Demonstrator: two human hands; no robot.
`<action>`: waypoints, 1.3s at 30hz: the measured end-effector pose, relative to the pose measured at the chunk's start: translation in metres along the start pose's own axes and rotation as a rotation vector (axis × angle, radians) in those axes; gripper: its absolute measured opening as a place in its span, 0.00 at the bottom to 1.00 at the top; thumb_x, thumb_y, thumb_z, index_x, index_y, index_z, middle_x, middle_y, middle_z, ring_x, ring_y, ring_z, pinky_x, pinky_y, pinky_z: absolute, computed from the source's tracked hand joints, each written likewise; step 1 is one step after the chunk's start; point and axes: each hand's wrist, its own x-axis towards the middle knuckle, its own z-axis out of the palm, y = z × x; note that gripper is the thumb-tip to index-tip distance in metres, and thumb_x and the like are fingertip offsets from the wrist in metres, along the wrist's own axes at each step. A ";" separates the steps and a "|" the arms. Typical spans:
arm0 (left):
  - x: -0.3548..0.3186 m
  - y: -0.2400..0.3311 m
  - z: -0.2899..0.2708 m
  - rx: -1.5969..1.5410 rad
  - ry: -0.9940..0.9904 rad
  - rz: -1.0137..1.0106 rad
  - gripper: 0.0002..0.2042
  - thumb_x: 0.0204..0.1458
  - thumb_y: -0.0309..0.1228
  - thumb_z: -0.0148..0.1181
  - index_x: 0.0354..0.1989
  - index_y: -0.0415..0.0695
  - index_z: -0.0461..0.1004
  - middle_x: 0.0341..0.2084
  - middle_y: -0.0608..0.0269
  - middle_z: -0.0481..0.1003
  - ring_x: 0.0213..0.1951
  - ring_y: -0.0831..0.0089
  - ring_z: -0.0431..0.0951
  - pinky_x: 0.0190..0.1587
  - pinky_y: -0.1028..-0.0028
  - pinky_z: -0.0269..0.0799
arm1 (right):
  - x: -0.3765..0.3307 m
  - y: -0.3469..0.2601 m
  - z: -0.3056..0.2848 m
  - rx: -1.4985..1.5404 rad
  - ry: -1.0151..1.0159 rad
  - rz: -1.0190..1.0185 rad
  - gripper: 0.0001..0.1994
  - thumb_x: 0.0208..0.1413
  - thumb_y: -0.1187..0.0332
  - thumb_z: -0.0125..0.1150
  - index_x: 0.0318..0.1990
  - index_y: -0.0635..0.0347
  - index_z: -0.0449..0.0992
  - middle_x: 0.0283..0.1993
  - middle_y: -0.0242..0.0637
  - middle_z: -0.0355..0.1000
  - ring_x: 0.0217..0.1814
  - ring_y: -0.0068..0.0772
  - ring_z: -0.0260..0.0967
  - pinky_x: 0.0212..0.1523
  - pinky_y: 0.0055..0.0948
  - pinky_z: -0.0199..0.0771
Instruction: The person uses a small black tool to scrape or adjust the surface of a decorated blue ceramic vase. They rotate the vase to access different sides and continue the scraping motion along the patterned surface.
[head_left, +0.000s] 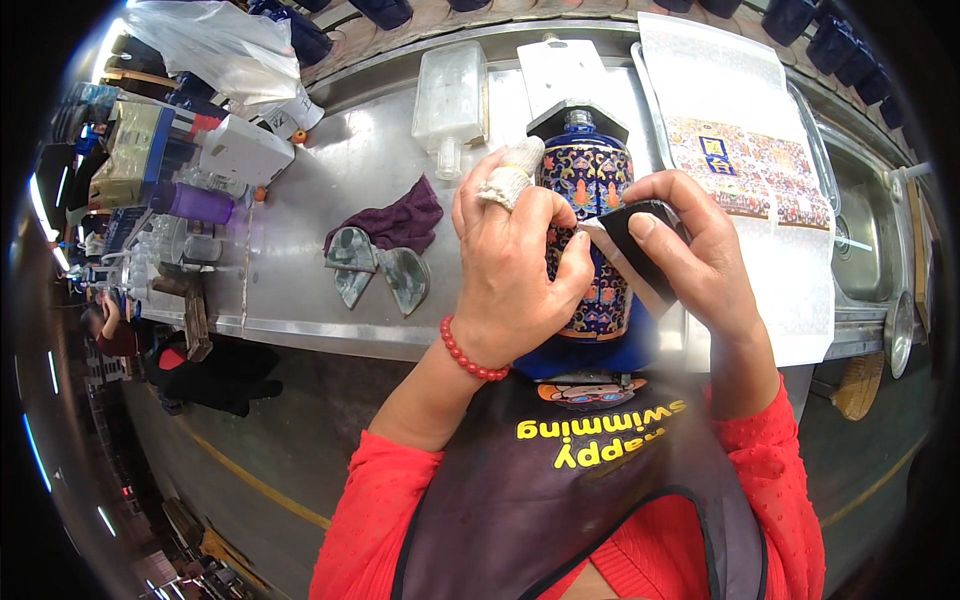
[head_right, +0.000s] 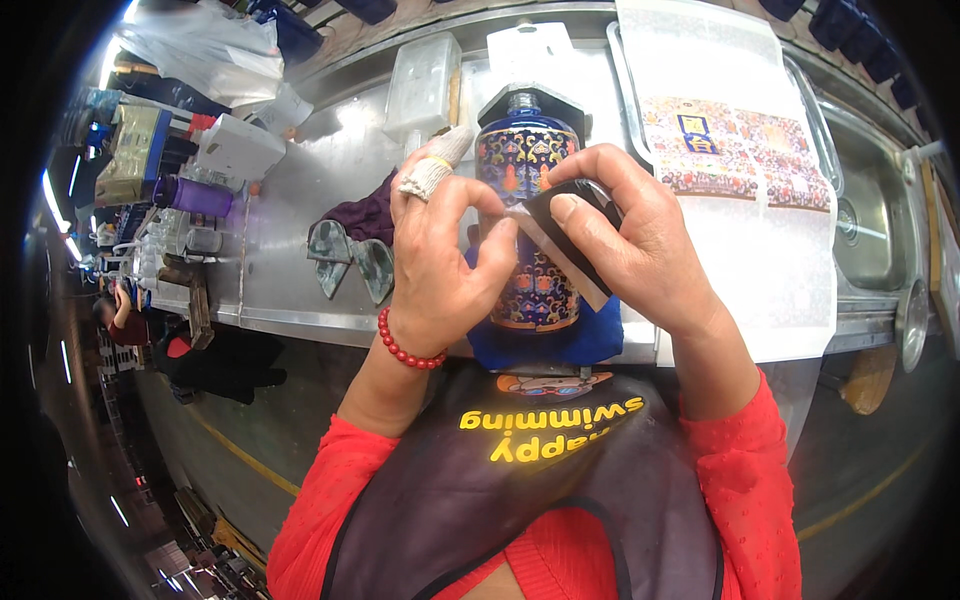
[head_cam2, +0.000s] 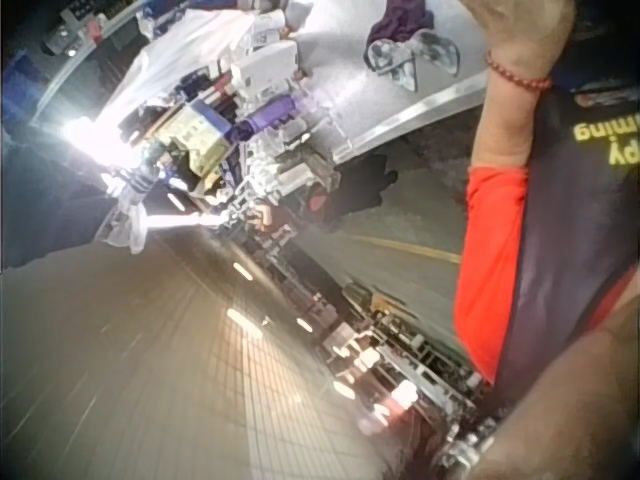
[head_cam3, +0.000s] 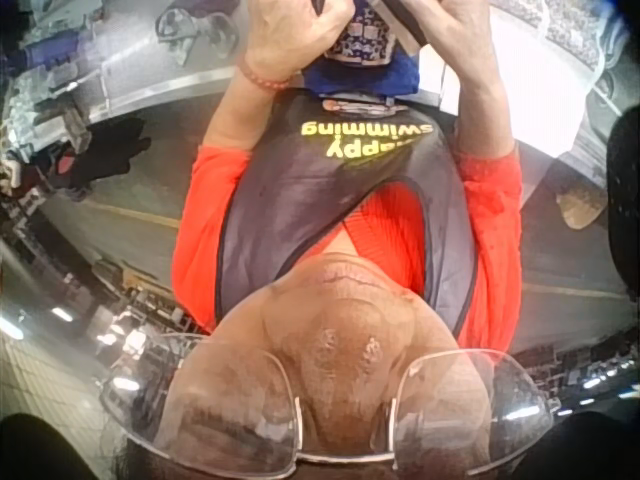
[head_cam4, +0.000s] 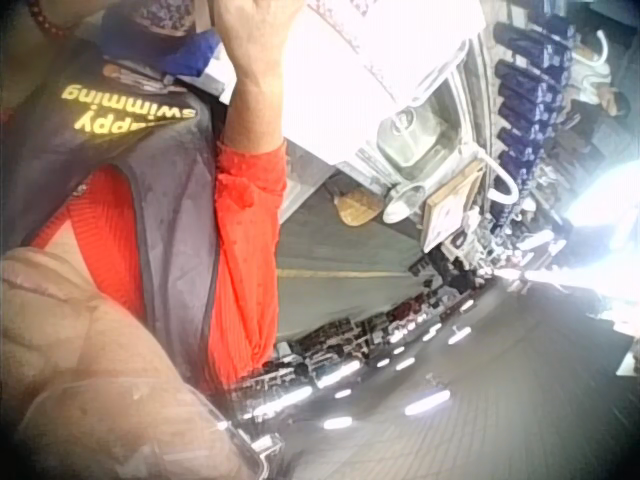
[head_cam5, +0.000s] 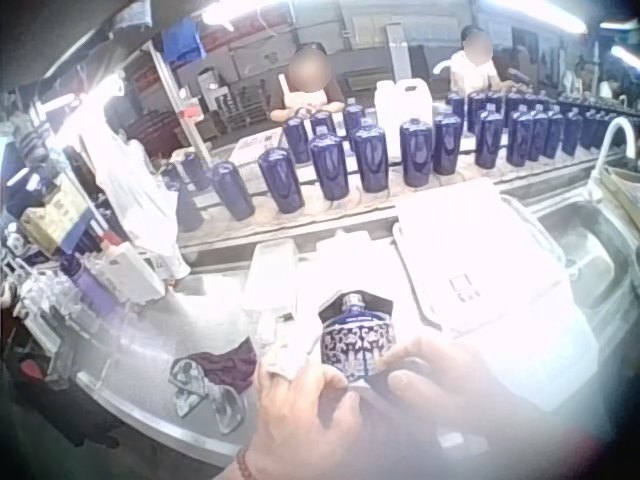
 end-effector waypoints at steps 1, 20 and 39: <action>0.001 0.000 0.000 0.003 0.007 0.009 0.08 0.45 0.26 0.62 0.34 0.41 0.74 0.45 0.41 0.75 0.62 0.39 0.63 0.66 0.47 0.51 | 0.000 0.000 0.000 0.013 0.003 0.010 0.10 0.61 0.72 0.61 0.47 0.65 0.77 0.43 0.39 0.76 0.46 0.28 0.74 0.49 0.28 0.74; -0.035 0.001 0.002 0.071 0.039 0.115 0.27 0.66 0.54 0.50 0.58 0.44 0.80 0.55 0.53 0.79 0.66 0.50 0.61 0.73 0.47 0.39 | -0.026 0.016 -0.016 0.036 0.143 0.035 0.10 0.66 0.71 0.58 0.52 0.64 0.75 0.41 0.31 0.72 0.41 0.16 0.69 0.42 0.21 0.72; -0.040 0.013 0.000 0.254 -0.232 0.146 0.42 0.61 0.67 0.43 0.68 0.42 0.69 0.67 0.51 0.68 0.70 0.49 0.57 0.72 0.38 0.31 | -0.036 0.033 0.011 -0.557 -0.021 -0.369 0.32 0.52 0.73 0.69 0.67 0.59 0.71 0.72 0.56 0.58 0.69 0.60 0.62 0.67 0.49 0.66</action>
